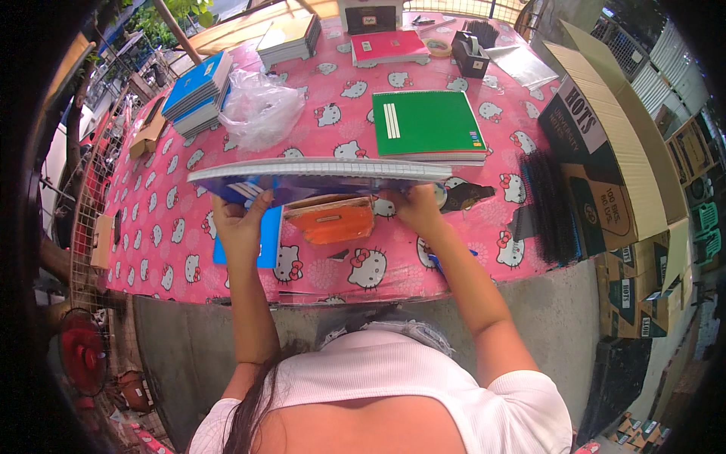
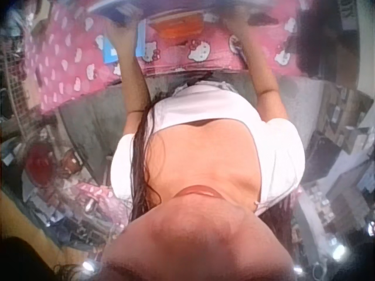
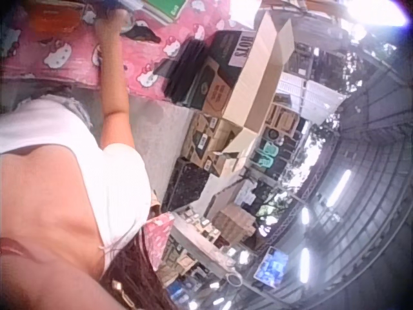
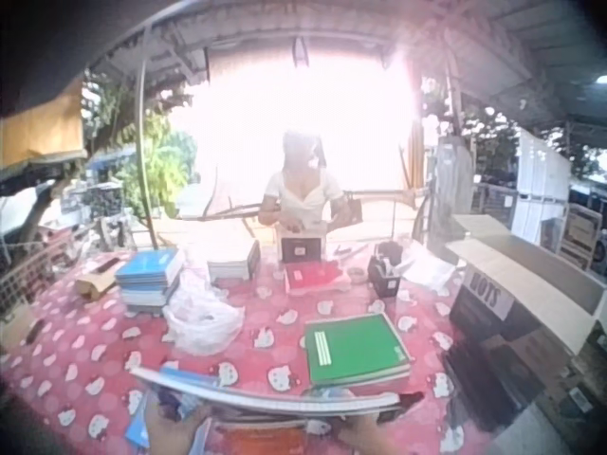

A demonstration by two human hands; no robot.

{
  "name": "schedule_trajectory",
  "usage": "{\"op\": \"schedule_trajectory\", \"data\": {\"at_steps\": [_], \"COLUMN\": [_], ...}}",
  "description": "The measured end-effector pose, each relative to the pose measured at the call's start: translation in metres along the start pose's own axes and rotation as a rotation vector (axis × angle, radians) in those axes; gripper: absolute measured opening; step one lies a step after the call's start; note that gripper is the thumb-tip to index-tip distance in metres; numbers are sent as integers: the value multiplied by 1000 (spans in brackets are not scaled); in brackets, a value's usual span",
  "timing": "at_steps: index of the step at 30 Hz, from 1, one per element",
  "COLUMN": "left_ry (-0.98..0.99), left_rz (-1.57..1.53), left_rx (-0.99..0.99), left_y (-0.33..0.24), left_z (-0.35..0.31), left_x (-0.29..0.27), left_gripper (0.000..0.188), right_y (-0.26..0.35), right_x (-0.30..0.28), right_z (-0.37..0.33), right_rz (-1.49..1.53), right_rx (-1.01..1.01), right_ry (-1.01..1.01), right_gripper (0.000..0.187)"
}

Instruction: The person trims the spiral coil of several notebooks using a hand tool and places them into a small orange rack on the table.

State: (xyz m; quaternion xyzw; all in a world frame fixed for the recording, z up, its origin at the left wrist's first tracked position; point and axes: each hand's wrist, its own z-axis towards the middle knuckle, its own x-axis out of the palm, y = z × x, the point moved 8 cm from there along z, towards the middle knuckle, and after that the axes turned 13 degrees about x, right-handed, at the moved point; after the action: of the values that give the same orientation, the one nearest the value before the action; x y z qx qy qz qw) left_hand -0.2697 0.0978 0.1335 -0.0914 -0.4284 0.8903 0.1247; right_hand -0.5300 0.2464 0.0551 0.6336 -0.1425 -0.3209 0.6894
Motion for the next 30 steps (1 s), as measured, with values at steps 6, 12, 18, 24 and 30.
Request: {"op": "schedule_trajectory", "data": {"at_steps": [6,12,18,24,30], "left_ry": [-95,798,868,631,702], "left_rz": [464,955,464,435,404], "left_rx": [265,595,343,588,431], "left_y": [-13,-68,-44,-65,-46], "left_z": [-9,-29,-18,-6,-6], "left_x": [-5,133,141,138,139], "left_gripper": [90,62,37,15,16], "right_y": [-58,-49,-108,-109,40], "right_x": [26,12,-250,-254,-107], "right_z": [-26,-37,26,22,-25], "right_rz": [-93,-457,-999,-991,-519], "right_rx": [72,-132,612,463,-83], "right_ry": [35,189,-630,-621,-206], "right_gripper": [37,15,18,23,28]}}
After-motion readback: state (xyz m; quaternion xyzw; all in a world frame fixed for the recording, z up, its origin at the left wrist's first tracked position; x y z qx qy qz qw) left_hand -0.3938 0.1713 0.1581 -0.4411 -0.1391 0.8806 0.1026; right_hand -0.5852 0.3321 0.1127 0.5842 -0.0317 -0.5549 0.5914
